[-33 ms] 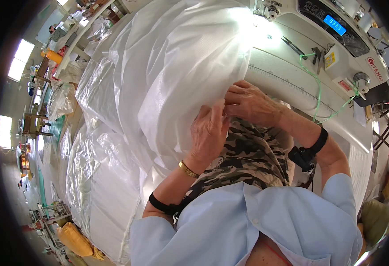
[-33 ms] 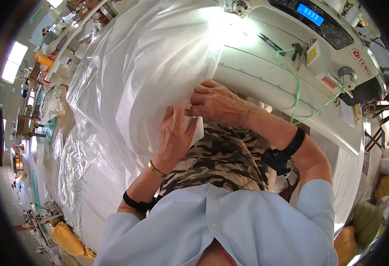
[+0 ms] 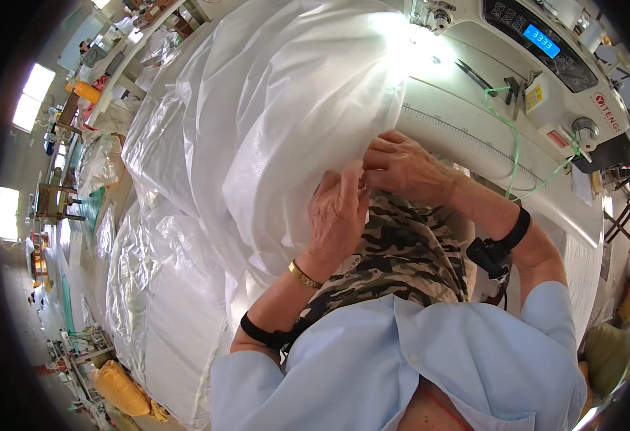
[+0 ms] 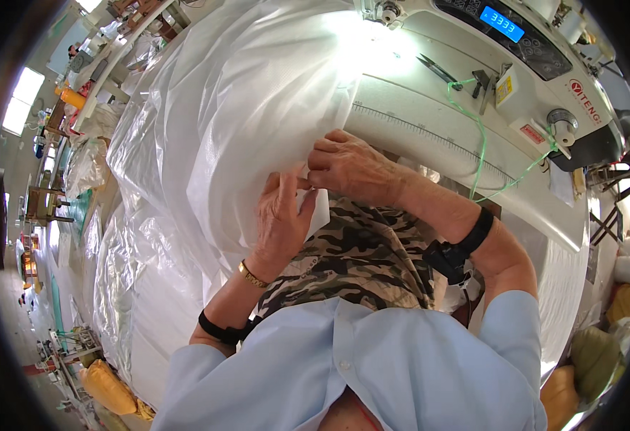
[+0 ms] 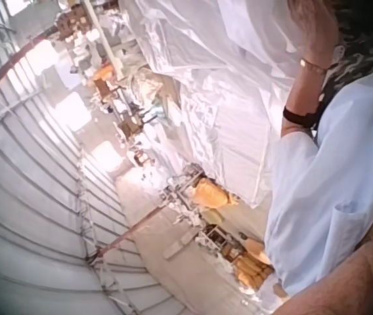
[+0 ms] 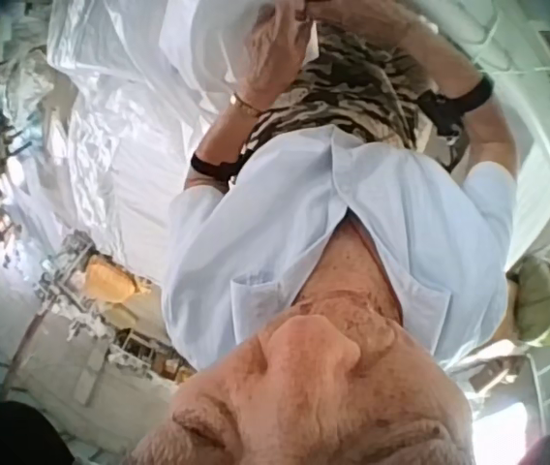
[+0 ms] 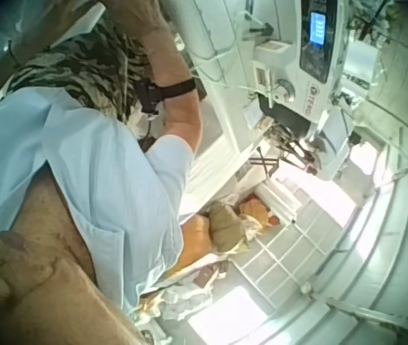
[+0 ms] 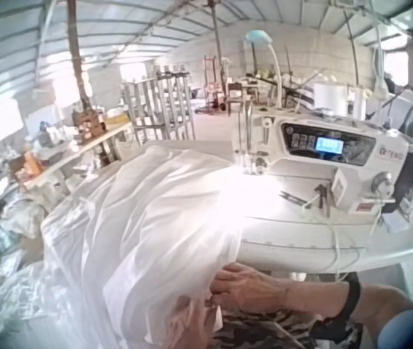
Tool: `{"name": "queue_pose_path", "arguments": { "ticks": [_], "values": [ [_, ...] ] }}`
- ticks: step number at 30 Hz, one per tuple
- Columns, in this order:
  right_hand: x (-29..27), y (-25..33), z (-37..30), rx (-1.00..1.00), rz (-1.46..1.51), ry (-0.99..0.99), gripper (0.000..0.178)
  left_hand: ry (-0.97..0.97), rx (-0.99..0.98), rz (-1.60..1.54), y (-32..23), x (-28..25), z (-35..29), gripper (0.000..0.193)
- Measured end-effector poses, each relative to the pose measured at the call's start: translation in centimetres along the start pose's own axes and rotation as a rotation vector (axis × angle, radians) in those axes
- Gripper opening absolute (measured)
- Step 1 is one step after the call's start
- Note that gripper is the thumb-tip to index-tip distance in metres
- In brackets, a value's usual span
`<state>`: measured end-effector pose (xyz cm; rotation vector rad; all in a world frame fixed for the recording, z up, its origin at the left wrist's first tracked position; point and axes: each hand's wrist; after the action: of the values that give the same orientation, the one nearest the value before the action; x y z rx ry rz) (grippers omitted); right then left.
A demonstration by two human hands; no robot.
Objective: Sewing large white plastic or fabric sheets together using an industrial sewing machine.
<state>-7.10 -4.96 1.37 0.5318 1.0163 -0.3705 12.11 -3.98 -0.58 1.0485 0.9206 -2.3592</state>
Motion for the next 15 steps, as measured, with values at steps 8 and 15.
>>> {"name": "queue_pose_path", "arguments": {
  "ticks": [8,15],
  "values": [
    [-1.2,-1.3,0.6,0.084,-0.029,0.09,0.016,0.046,-0.121,-0.182,-0.4,-1.3,-0.2,0.036],
    [-2.9,-2.1,1.4,0.175,0.075,0.099,0.021,0.043,-0.084,-0.287,-0.3,-2.4,0.9,0.033]
  ]
}}
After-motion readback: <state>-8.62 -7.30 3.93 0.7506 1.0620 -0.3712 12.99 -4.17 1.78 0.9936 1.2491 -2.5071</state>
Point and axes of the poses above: each hand's wrist, its own z-axis towards the middle knuckle, its own x-axis out of the palm, y = z × x, and after that the axes turned 10 degrees about z, right-handed
